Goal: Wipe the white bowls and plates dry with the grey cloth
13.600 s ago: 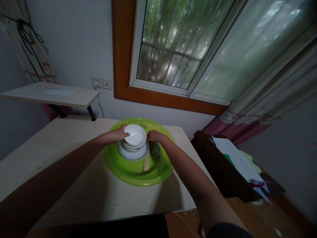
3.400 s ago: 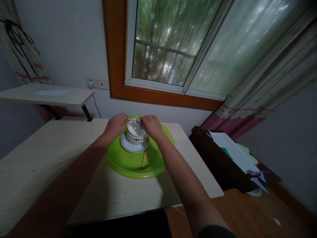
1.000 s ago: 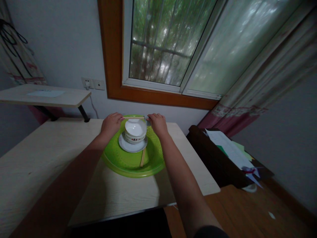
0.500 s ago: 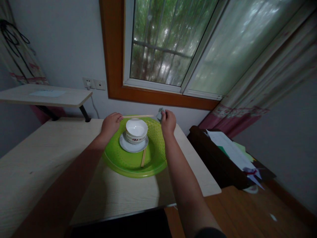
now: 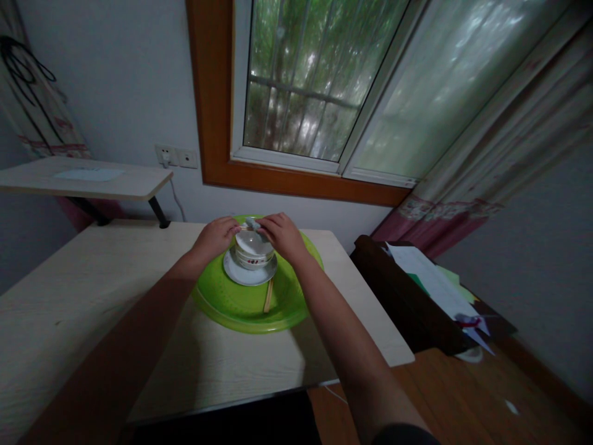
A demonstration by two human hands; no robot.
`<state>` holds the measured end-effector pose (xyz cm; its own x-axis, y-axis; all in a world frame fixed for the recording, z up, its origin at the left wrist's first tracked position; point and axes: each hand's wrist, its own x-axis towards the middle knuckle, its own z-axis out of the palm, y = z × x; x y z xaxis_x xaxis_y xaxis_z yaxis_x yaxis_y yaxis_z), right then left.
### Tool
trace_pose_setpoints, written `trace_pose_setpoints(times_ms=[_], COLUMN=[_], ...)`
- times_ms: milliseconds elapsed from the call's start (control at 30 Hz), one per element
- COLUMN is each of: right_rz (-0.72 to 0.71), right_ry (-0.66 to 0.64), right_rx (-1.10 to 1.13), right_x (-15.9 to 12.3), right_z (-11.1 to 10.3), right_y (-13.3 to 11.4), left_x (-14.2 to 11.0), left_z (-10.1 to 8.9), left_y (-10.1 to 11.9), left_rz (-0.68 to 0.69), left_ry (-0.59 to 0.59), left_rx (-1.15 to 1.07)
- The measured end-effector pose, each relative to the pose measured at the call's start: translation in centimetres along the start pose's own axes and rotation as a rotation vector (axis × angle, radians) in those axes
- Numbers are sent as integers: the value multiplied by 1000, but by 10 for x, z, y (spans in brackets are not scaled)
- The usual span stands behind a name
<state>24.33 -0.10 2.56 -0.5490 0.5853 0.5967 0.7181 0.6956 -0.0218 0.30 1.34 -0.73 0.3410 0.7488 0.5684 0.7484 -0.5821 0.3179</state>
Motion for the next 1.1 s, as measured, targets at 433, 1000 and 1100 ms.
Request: trace_pose_setpoints(times_ms=[433,1000,1100], right_rz=[70,77,74], right_ry=[-188,-261,-267], right_rx=[-144,-223,-248], right_x=[0,2,4], right_z=[7,2,2], right_y=[-13,-14,-14], left_x=[-2,-3,-2], left_z=[-3,-11,-11], left_y=[8,12,12], left_rz=[16,44,33], left_ry=[35,-3,-11], left_rx=[-113,144,149])
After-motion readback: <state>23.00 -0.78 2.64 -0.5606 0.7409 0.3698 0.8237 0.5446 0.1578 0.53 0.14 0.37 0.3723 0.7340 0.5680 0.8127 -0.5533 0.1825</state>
